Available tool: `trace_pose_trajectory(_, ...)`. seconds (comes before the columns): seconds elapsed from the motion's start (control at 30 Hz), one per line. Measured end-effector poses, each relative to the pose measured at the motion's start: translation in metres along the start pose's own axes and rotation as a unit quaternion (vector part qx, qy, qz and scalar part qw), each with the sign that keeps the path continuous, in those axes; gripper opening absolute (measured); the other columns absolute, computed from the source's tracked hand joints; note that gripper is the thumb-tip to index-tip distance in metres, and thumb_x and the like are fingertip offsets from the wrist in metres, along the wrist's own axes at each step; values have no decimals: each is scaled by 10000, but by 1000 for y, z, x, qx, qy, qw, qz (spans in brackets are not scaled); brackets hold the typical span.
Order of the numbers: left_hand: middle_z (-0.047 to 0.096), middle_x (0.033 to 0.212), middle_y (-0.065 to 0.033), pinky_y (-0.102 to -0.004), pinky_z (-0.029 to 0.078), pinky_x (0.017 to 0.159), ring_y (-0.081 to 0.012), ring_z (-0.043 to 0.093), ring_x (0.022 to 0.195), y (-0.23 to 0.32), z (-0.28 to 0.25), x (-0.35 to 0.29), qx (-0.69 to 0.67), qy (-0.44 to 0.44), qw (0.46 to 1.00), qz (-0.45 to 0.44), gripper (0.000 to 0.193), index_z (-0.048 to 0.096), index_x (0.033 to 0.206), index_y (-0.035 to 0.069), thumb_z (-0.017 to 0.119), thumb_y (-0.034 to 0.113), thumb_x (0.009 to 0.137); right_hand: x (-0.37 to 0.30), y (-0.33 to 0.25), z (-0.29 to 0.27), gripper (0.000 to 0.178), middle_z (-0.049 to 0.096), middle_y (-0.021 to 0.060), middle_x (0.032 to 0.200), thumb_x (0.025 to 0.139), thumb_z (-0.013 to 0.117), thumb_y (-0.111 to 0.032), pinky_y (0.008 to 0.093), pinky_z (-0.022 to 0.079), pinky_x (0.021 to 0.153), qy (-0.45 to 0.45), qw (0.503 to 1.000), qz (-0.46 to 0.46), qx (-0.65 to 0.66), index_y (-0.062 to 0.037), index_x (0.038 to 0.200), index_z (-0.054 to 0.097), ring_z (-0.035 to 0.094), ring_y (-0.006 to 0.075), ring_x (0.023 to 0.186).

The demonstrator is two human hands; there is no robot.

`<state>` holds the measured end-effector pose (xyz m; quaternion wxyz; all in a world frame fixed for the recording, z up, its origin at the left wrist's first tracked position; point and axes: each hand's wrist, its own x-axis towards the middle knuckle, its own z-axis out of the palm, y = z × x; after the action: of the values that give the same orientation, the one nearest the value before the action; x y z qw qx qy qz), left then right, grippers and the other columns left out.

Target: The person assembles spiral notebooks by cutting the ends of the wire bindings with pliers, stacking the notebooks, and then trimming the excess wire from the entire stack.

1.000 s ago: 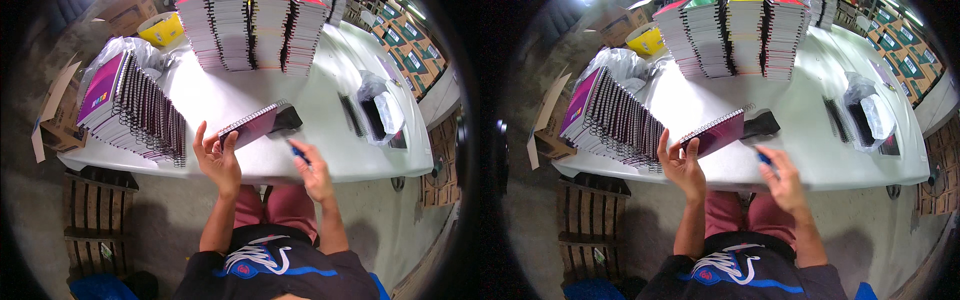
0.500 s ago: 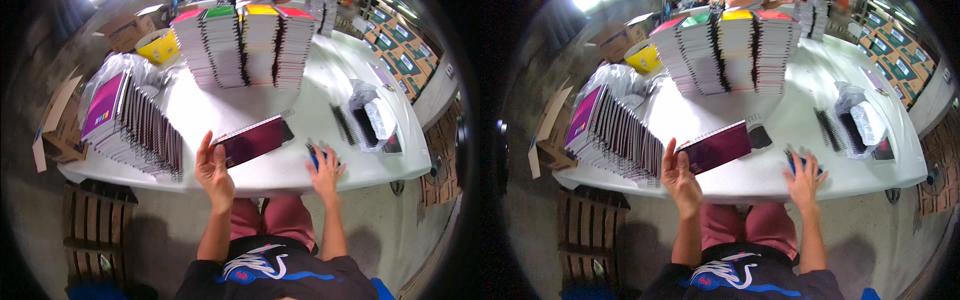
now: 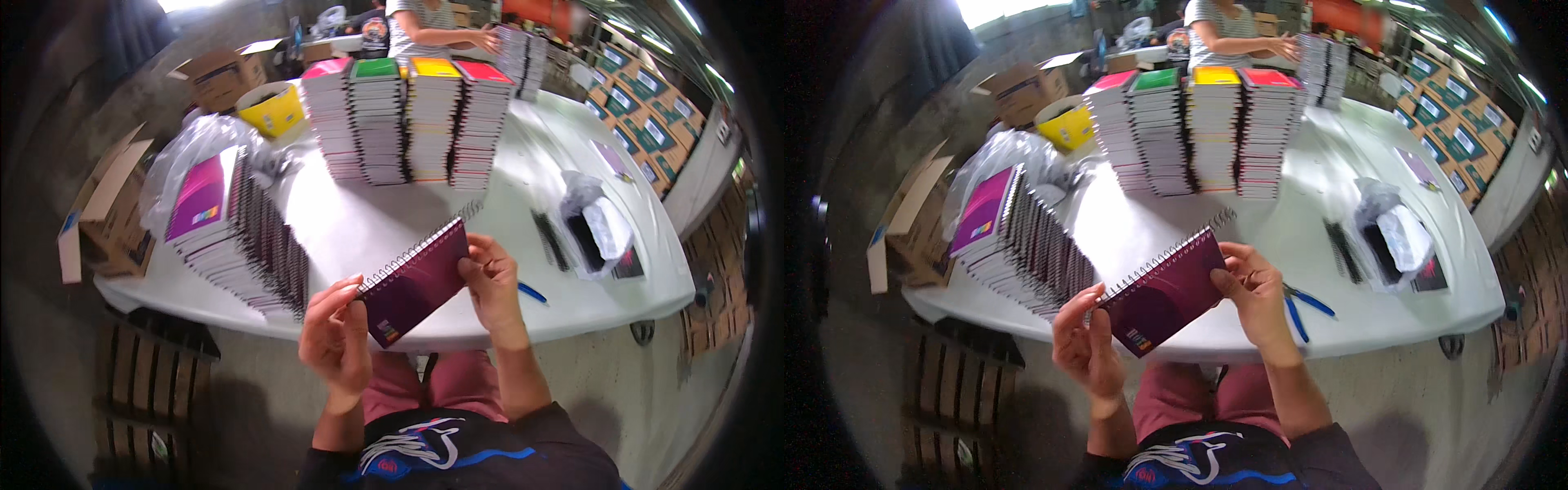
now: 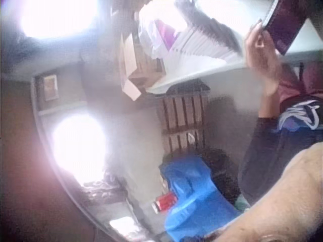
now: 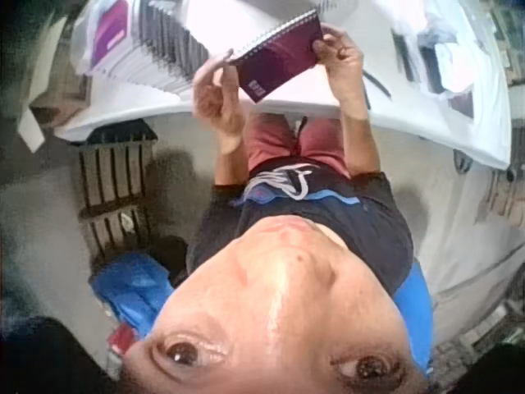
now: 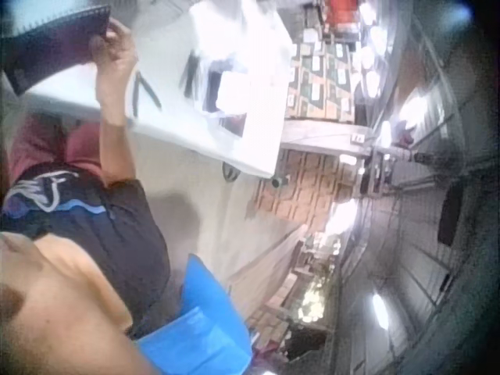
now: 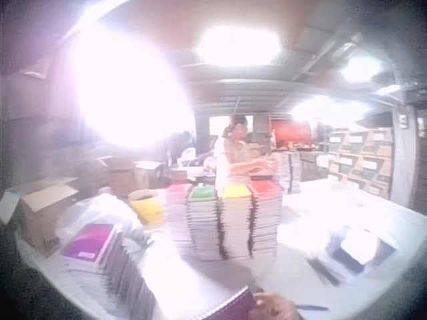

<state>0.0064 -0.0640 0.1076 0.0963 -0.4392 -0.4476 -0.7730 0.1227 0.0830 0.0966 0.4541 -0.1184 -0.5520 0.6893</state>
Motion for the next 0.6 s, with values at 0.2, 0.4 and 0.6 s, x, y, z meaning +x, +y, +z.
trace_pose_trajectory(0.2, 435, 1254, -196, -315, 443, 820, -218, 496, 1002, 40, -68, 33, 224, 199, 931, 208, 399, 412, 1190, 2, 585, 82, 839, 68, -29, 42, 300, 573, 3, 902, 875, 614, -148, 152, 388, 668, -102, 992, -79, 11, 3, 1132, 578, 518, 55, 740)
trace_pose_trajectory(0.4, 459, 1327, -122, -315, 344, 986, -201, 440, 1184, 39, -117, 72, 165, 257, 951, 57, 422, 446, 1281, -19, 532, 80, 880, 166, -39, 164, 312, 609, 104, 1090, 917, 538, -149, 272, 500, 819, -259, 960, -28, 105, 20, 1179, 529, 612, 145, 939)
trace_pose_trajectory(0.6, 433, 1335, -98, -369, 343, 955, -218, 414, 1223, 13, -128, 94, 186, 151, 970, -45, 619, 414, 1335, 60, 682, 262, 815, 240, -39, 218, 288, 619, 97, 1055, 933, 481, -125, 294, 518, 822, -337, 917, 32, 212, 11, 1183, 522, 618, 147, 943)
